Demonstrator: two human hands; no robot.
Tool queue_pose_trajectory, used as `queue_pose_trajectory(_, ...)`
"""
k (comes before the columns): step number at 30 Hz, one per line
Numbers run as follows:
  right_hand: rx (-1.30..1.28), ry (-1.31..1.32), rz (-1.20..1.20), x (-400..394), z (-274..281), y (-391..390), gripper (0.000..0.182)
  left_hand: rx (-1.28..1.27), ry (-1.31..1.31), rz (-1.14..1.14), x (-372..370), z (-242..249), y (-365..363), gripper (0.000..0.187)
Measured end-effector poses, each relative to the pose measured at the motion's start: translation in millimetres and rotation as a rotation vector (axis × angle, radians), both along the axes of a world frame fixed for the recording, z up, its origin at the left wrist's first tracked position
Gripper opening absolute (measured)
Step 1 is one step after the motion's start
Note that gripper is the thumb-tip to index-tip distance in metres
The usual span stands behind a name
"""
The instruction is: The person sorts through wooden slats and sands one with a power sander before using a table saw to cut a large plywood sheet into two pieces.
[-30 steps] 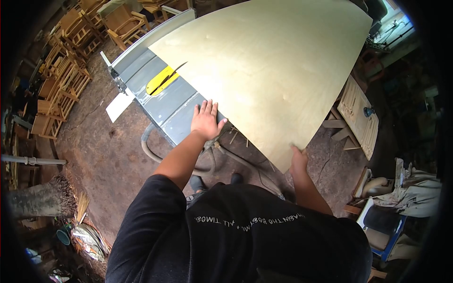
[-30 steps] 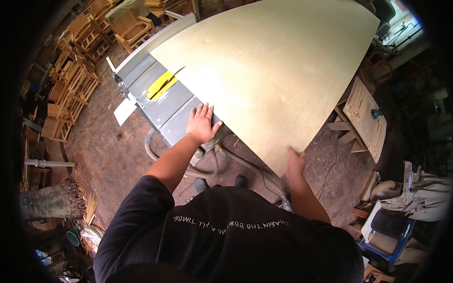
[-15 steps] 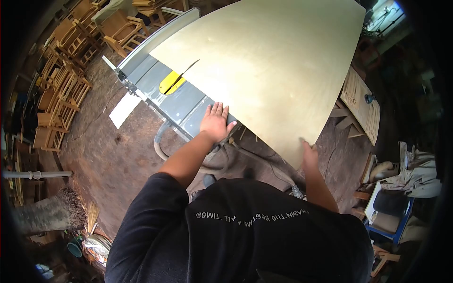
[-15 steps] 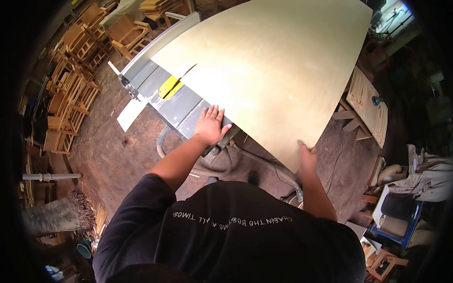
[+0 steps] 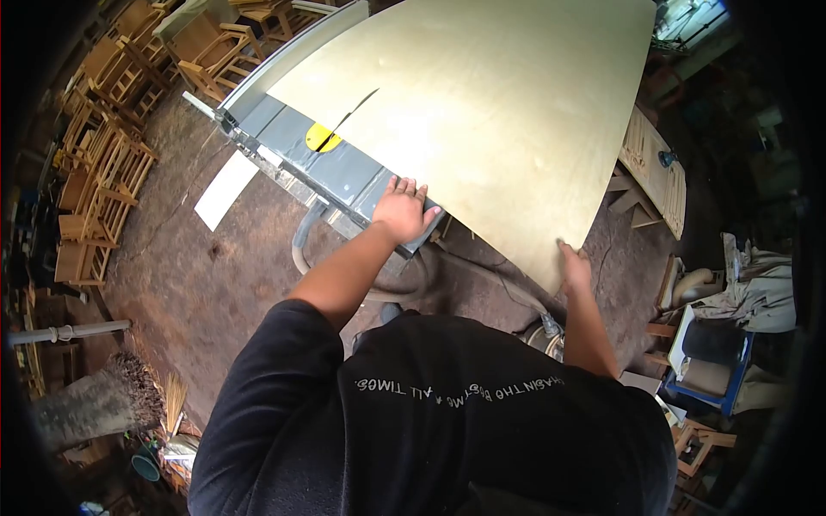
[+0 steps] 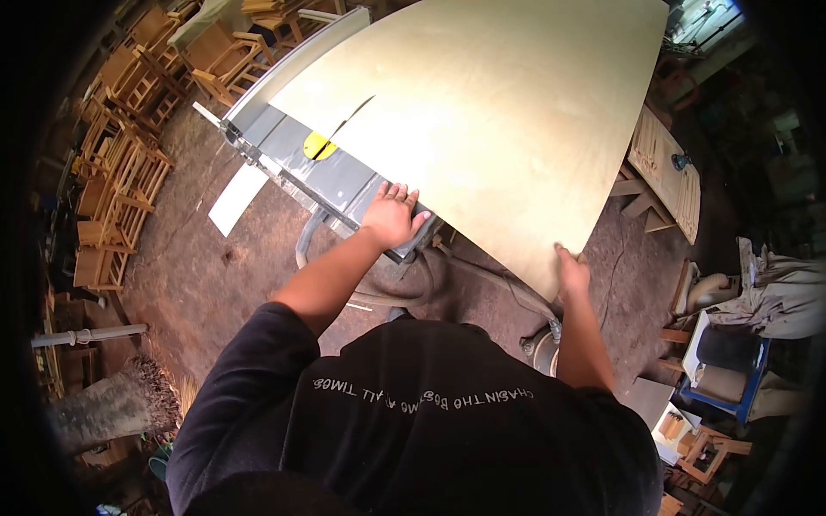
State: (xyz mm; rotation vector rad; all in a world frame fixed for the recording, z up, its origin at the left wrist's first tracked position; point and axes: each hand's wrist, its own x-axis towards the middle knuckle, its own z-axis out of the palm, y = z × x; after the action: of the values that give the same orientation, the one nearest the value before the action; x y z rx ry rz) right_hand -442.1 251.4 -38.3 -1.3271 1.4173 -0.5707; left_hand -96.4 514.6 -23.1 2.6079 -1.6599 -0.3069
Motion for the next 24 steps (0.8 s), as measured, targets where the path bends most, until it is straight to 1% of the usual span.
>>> queue_pose_trajectory(3,0.024,0.040,-0.016,-6,-2,5,0.044,-0.005,0.022,0.021,-5,-4,9,0.070)
queue_pose_trajectory(6,0.066,-0.060,-0.058,-13,-14,10,0.043,-0.037,0.007,0.053,-6,-1,18,0.068)
queue_pose_trajectory(9,0.171,-0.276,-0.032,-26,-14,28,0.042,-0.049,-0.041,0.046,-12,-9,30,0.067)
queue_pose_trajectory(12,0.524,-0.607,-0.086,-49,-15,54,0.043,-0.033,-0.050,0.016,-10,-6,41,0.066)
queue_pose_trajectory(15,0.464,-0.977,-0.077,-68,-45,93,0.048,-0.028,-0.085,-0.033,-9,-7,54,0.065)
queue_pose_trajectory(18,0.462,-1.235,-0.414,-46,-42,154,0.053,0.005,-0.047,-0.118,-1,0,69,0.066)
queue_pose_trajectory(22,0.332,-1.309,-0.548,-6,-51,214,0.052,0.030,-0.053,-0.278,19,0,91,0.067)
queue_pose_trajectory(23,0.332,-1.340,-0.547,9,-55,228,0.046,0.023,-0.047,-0.313,25,1,99,0.067)
queue_pose_trajectory(24,0.312,-1.304,-0.526,25,-59,240,0.043,0.010,-0.035,-0.354,33,1,103,0.067)
